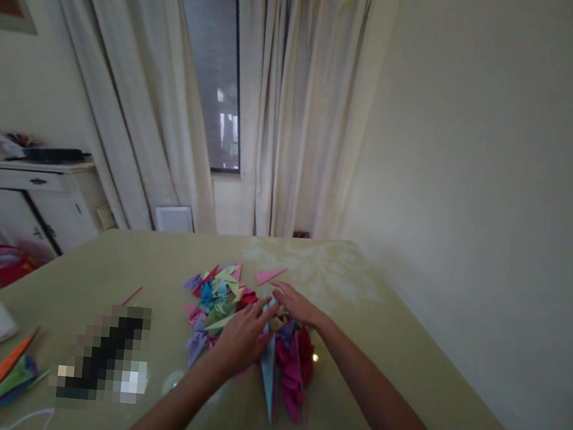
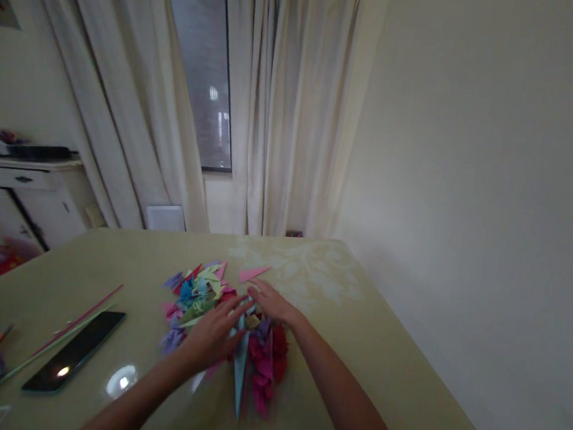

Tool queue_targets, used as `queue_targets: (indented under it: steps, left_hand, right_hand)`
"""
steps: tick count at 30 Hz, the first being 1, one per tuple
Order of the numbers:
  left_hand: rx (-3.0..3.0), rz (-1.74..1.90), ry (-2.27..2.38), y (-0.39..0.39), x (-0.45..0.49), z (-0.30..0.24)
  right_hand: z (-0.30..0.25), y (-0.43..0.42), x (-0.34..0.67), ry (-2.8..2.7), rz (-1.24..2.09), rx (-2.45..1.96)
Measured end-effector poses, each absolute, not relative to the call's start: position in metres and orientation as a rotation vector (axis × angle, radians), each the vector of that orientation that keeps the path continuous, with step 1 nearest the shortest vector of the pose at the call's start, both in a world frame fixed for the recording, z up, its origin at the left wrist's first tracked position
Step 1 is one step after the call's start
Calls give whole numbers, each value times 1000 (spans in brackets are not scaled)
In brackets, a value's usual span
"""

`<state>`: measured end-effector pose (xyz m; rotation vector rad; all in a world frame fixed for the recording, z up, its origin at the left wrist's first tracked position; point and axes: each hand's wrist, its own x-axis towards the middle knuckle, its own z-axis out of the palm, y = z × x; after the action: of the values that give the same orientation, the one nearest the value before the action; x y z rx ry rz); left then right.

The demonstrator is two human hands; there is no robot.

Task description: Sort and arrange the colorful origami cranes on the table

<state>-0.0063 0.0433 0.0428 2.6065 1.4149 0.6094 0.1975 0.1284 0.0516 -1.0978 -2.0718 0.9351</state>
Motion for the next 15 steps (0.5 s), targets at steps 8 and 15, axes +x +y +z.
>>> queue_targets:
  steps: [8,15]
  left_hand:
    - [2428,520,1974,155,-71,88]
    - [2187,131,2061,173,-110,7]
  right_hand:
    - [76,5,290,-2180,573,-1371]
    - [-26,-78,296,-2159,645,-1741]
